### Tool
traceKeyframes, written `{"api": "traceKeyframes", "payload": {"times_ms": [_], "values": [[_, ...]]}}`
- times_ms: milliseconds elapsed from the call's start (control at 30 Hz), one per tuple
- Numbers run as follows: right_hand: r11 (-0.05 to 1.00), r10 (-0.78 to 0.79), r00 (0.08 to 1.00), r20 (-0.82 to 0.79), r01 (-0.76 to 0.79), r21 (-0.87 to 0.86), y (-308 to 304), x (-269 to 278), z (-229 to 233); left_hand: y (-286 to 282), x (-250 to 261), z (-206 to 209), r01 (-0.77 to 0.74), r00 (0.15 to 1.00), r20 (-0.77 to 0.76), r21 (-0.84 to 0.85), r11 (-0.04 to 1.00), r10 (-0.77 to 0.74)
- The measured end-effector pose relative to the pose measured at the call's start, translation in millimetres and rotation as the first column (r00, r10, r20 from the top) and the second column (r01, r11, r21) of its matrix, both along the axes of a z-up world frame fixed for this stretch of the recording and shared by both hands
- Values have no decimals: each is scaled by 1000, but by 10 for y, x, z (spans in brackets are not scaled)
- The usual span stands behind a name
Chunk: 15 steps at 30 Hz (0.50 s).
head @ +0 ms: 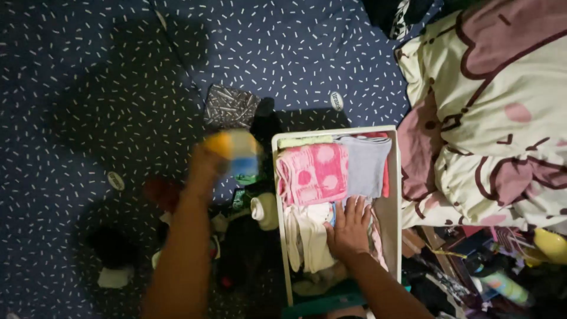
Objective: Organizing and folding various clothing items and placing them into a plastic storage drawer.
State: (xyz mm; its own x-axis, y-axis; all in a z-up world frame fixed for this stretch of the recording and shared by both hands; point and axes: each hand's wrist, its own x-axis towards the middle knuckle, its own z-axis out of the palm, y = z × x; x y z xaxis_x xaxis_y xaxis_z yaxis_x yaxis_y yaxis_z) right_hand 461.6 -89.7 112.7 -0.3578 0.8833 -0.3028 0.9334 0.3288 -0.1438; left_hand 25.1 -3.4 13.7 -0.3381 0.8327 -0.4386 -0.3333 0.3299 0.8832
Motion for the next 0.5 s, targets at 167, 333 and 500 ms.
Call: {"api": "traceKeyframes", "payload": {"times_ms": [167,333,500], "values": [[956,87,990,-111,-52,290,6,28,-110,-335,752,-411,287,669,-365,-677,678,-648],[975,57,992,-110,-32,220,-30,58,-138,-64,875,737,79,853,-393,-555,828,-345],[993,1,994,-109,12,118,-1,94,37,-66,1093,1939,85,824,-271,-810,581,-497]]}}
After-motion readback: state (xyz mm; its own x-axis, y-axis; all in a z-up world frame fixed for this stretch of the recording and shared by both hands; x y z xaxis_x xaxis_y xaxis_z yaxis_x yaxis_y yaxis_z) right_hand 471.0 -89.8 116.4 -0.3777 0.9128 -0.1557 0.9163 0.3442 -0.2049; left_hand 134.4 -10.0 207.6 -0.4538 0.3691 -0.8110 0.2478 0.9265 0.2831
